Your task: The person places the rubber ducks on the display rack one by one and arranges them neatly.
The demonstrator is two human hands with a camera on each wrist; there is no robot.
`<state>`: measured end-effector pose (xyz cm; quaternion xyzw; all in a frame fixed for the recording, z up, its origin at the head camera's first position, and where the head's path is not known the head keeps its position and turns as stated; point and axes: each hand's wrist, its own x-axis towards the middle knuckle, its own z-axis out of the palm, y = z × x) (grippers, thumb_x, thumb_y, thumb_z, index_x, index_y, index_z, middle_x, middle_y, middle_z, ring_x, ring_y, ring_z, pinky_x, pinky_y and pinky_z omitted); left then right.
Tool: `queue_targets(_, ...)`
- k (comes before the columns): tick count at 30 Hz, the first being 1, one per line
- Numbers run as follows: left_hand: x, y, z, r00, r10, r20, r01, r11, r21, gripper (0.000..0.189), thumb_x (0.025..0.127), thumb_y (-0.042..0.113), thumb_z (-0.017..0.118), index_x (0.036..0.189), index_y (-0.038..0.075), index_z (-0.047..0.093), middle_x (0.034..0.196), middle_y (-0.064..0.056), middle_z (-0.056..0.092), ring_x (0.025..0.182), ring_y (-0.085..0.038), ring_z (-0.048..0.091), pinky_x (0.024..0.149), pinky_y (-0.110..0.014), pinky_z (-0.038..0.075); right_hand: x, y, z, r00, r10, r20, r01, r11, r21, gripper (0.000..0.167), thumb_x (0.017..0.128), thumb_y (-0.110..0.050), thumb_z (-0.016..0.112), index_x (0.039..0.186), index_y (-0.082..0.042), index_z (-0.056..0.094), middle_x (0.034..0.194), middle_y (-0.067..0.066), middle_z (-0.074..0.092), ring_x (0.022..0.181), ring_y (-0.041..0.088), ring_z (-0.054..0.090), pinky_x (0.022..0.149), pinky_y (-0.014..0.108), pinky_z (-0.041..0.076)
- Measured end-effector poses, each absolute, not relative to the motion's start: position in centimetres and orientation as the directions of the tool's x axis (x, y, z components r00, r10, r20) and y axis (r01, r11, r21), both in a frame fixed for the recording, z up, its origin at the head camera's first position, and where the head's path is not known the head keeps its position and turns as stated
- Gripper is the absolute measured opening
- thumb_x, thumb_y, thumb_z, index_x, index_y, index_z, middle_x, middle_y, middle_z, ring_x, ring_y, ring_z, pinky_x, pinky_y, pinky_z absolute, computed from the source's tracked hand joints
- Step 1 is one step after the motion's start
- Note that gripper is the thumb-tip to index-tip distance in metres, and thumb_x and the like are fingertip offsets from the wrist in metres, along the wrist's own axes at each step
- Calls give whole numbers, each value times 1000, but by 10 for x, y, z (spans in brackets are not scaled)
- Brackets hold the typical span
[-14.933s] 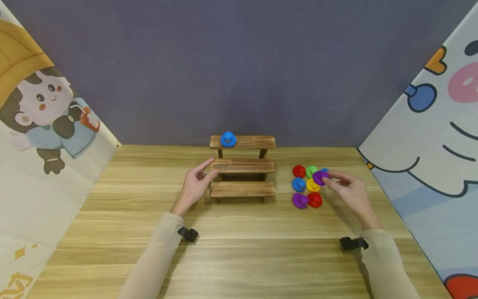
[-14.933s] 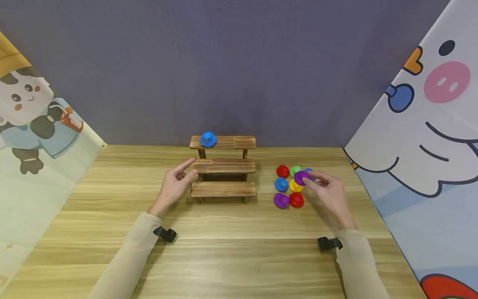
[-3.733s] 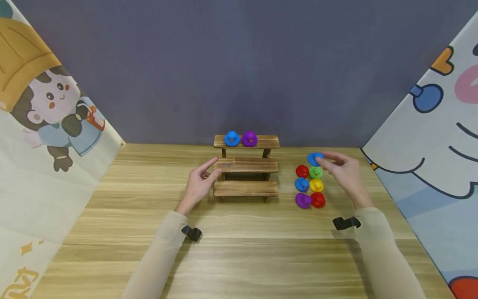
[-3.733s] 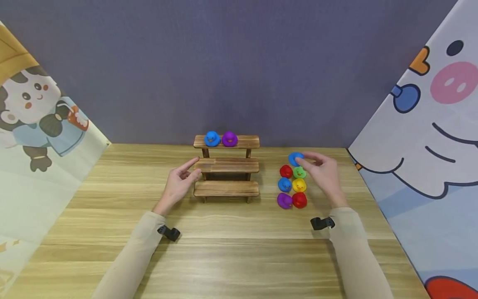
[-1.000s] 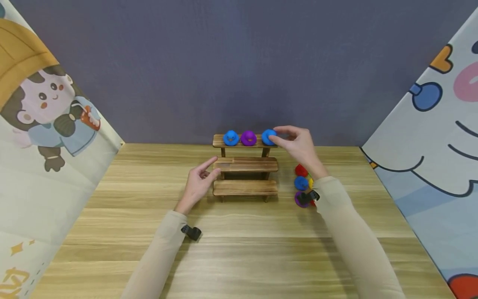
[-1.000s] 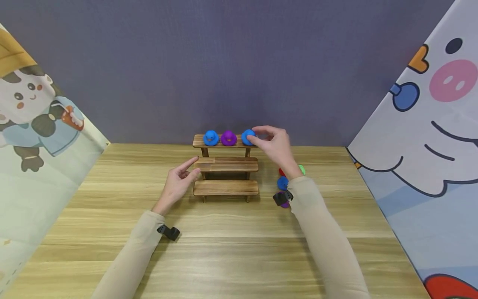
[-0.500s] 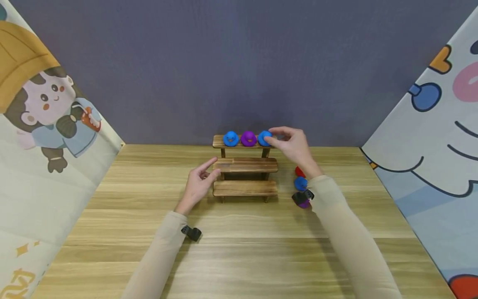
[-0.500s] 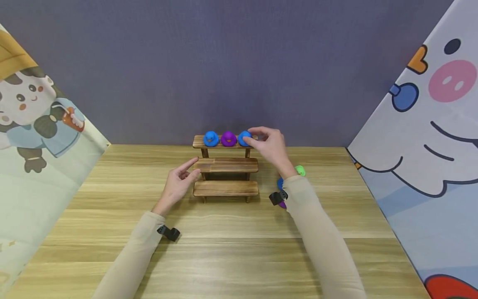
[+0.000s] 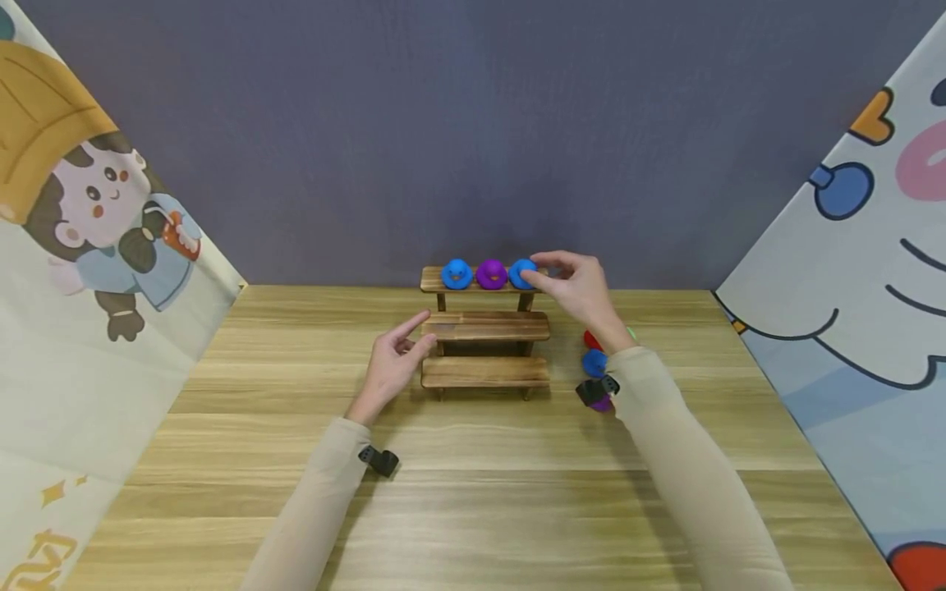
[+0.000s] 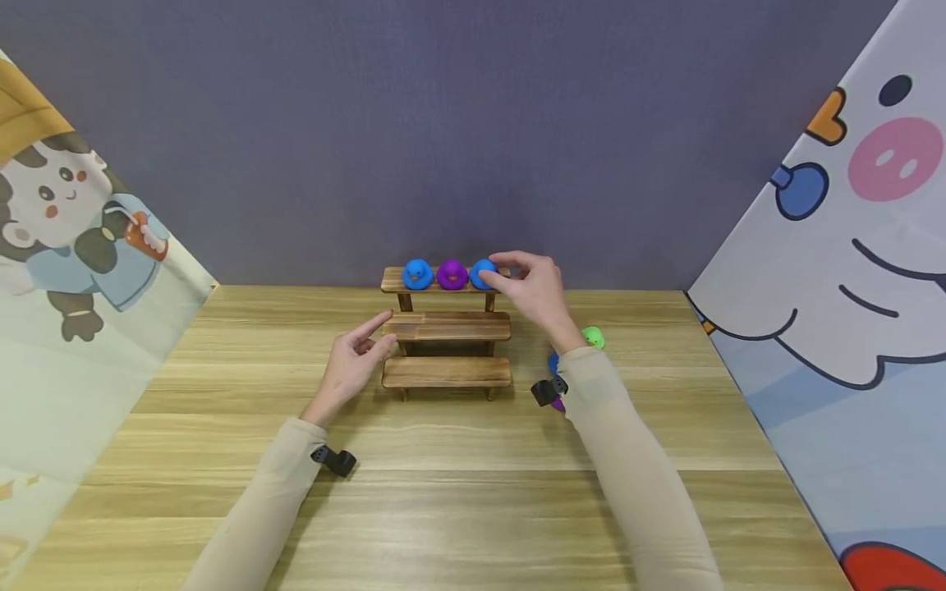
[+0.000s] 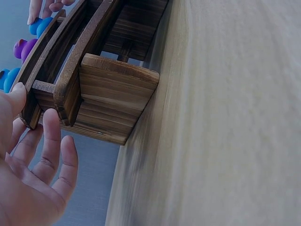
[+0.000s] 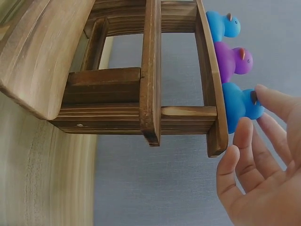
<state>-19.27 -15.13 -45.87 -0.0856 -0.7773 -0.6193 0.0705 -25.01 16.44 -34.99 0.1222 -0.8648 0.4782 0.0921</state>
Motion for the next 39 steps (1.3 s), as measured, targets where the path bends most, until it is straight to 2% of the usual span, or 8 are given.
queue_targets(7,-192,-151,-458,-971,52,235,240,214,947,49,104,25,73,151,19,63,98,-28,77,73,-19,68,53,-24,43,-252,164,-350,-951,-125,284,-307,514,-801,41,96,-42,81,128,-16,79,127,8,78,87,8,70,77,25,55)
queue_targets(17,-190,-151,-456,-973,45,227,231,226,946,49,104,26,73,152,18,62,94,-28,77,73,-13,68,53,-23,44,-252,161,-350,-943,-144,300,-331,505,-797,43,97,-40,80,129,-12,78,128,10,78,86,10,69,76,24,53)
queue_targets(27,-190,-151,-455,-972,52,229,235,225,946,49,105,25,72,152,16,62,97,-29,77,74,-15,69,54,-23,45,-252,159,-351,-947,-131,294,-319,506,-801,41,96,-41,82,127,-14,79,126,9,78,84,15,66,72,24,50)
queue_targets(35,-190,-151,-456,-970,53,236,242,224,944,49,104,23,72,152,15,61,96,-28,77,72,-12,68,54,-22,44,-249,165,-351,-938,-102,330,-338,468,-817,39,95,-40,82,125,-15,80,127,8,78,84,22,72,71,22,52)
queue_targets(39,-190,-151,-456,-969,52,241,246,225,943,49,104,22,72,152,14,61,97,-28,77,72,-11,69,54,-22,44,-248,171,-351,-938,-99,333,-340,448,-827,38,96,-42,81,124,-16,80,127,7,78,77,16,69,67,23,51)
